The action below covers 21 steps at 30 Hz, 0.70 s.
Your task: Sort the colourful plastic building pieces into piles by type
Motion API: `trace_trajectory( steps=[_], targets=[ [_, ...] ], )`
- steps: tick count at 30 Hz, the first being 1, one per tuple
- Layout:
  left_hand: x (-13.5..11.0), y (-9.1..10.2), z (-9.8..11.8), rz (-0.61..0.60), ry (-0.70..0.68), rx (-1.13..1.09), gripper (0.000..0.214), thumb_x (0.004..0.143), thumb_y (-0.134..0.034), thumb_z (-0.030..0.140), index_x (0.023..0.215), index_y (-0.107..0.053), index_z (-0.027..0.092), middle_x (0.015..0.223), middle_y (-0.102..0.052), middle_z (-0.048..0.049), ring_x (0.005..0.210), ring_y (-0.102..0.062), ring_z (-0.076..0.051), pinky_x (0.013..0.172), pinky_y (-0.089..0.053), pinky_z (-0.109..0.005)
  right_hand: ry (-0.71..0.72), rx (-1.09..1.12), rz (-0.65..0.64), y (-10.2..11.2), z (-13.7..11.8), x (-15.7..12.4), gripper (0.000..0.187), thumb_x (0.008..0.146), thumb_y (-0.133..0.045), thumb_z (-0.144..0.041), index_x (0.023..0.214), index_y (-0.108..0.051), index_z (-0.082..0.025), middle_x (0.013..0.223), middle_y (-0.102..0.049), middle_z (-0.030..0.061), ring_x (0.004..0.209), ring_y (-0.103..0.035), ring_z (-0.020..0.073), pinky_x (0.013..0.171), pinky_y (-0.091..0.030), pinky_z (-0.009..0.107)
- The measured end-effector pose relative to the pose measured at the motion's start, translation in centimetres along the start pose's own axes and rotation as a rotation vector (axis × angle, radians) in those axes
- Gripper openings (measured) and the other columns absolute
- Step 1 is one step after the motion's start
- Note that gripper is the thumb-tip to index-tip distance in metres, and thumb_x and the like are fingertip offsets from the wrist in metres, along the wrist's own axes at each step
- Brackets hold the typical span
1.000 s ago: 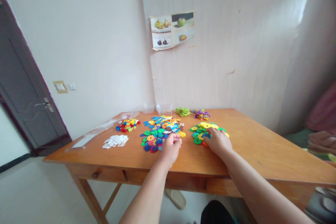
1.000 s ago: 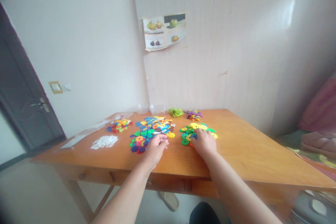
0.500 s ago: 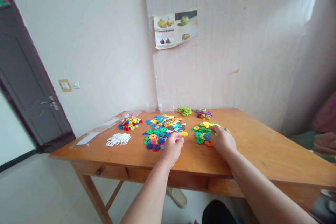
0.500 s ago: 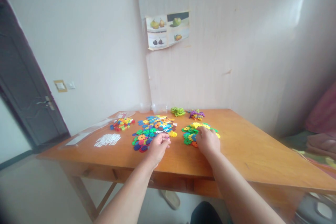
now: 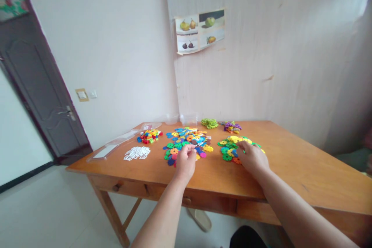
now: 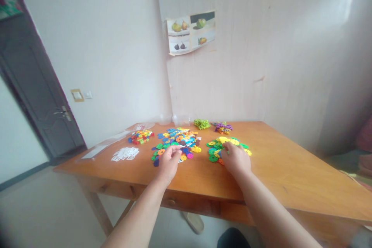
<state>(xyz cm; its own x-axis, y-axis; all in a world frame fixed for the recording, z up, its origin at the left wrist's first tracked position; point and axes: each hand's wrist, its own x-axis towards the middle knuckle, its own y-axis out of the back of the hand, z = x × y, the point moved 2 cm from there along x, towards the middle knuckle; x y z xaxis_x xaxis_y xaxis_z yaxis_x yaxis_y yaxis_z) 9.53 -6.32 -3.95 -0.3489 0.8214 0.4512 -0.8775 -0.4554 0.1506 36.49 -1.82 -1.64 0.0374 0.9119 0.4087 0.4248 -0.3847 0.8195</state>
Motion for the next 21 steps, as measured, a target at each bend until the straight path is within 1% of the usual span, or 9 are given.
trace_trajectory(
  steps=[2,4,6,9,11,14,17,21],
  targets=[
    [1.0,2.1,-0.4,0.086,-0.036,0.141,0.02,0.085,-0.057,0.03,0.101,-0.066,0.021,0.098,-0.072,-0.0066,0.09,-0.067,-0.02,0.082,-0.05,-0.03,0.01,0.007,0.012,0.0,-0.2,-0.1,0.036,0.09,-0.047,-0.034,0.117,-0.069,-0.028,0.106,-0.073,0.0077,0.105,-0.06,0.0273,0.075,-0.041,0.032],
    [1.9,4.2,-0.6,0.152,-0.061,0.334,0.022,0.087,-0.054,0.029,0.105,-0.066,0.022,0.104,-0.072,-0.008,0.097,-0.066,-0.021,0.088,-0.048,-0.032,0.021,0.015,0.023,-0.2,-0.4,-0.1,0.034,0.09,-0.047,-0.034,0.115,-0.07,-0.028,0.107,-0.073,0.0065,0.106,-0.059,0.027,0.076,-0.04,0.032],
    [2.7,5.9,-0.7,0.17,-0.053,0.574,0.025,0.087,-0.054,0.029,0.107,-0.066,0.021,0.11,-0.07,-0.0105,0.105,-0.063,-0.024,0.092,-0.045,-0.035,0.034,0.023,0.03,-0.4,-0.5,-0.1,0.032,0.09,-0.048,-0.034,0.112,-0.07,-0.028,0.105,-0.073,0.0055,0.106,-0.059,0.0263,0.076,-0.04,0.032],
    [3.3,7.5,-0.8,0.131,0.048,0.889,0.033,0.084,-0.059,0.042,0.109,-0.068,0.022,0.115,-0.067,-0.0138,0.113,-0.058,-0.032,0.094,-0.042,-0.04,0.058,0.03,0.032,-0.7,-0.7,-0.1,0.029,0.09,-0.05,-0.034,0.109,-0.071,-0.028,0.101,-0.073,0.005,0.103,-0.059,0.0255,0.074,-0.039,0.031],
    [3.4,7.9,-0.9,0.077,0.124,1.001,0.039,0.082,-0.059,0.051,0.106,-0.07,0.023,0.116,-0.067,-0.0155,0.115,-0.056,-0.036,0.093,-0.04,-0.044,0.071,0.032,0.035,-0.9,-0.7,-0.1,0.028,0.09,-0.05,-0.034,0.108,-0.071,-0.028,0.1,-0.073,0.0048,0.103,-0.06,0.0254,0.073,-0.039,0.031],
    [3.4,8.0,-1.0,0.017,0.168,1.047,0.041,0.081,-0.057,0.057,0.101,-0.072,0.024,0.116,-0.067,-0.0176,0.115,-0.055,-0.04,0.091,-0.039,-0.048,0.087,0.033,0.041,-0.9,-0.7,-0.2,0.027,0.09,-0.05,-0.034,0.106,-0.071,-0.028,0.102,-0.073,0.0046,0.103,-0.059,0.025,0.073,-0.039,0.03],
    [3.5,7.8,-1.2,0.019,0.147,1.043,0.036,0.079,-0.06,0.053,0.098,-0.072,0.025,0.115,-0.068,-0.0172,0.112,-0.055,-0.04,0.09,-0.038,-0.049,0.094,0.031,0.048,-0.9,-0.8,-0.2,0.026,0.09,-0.05,-0.034,0.105,-0.071,-0.027,0.103,-0.073,0.0048,0.102,-0.06,0.025,0.073,-0.039,0.03],
    [3.7,7.7,-1.4,0.059,0.128,1.028,0.023,0.079,-0.061,0.041,0.093,-0.072,0.027,0.111,-0.071,-0.0138,0.11,-0.057,-0.037,0.09,-0.038,-0.048,0.101,0.033,0.053,-0.8,-0.9,-0.3,0.025,0.09,-0.051,-0.033,0.103,-0.071,-0.027,0.102,-0.073,0.0044,0.101,-0.06,0.025,0.072,-0.039,0.03]
  ],
)
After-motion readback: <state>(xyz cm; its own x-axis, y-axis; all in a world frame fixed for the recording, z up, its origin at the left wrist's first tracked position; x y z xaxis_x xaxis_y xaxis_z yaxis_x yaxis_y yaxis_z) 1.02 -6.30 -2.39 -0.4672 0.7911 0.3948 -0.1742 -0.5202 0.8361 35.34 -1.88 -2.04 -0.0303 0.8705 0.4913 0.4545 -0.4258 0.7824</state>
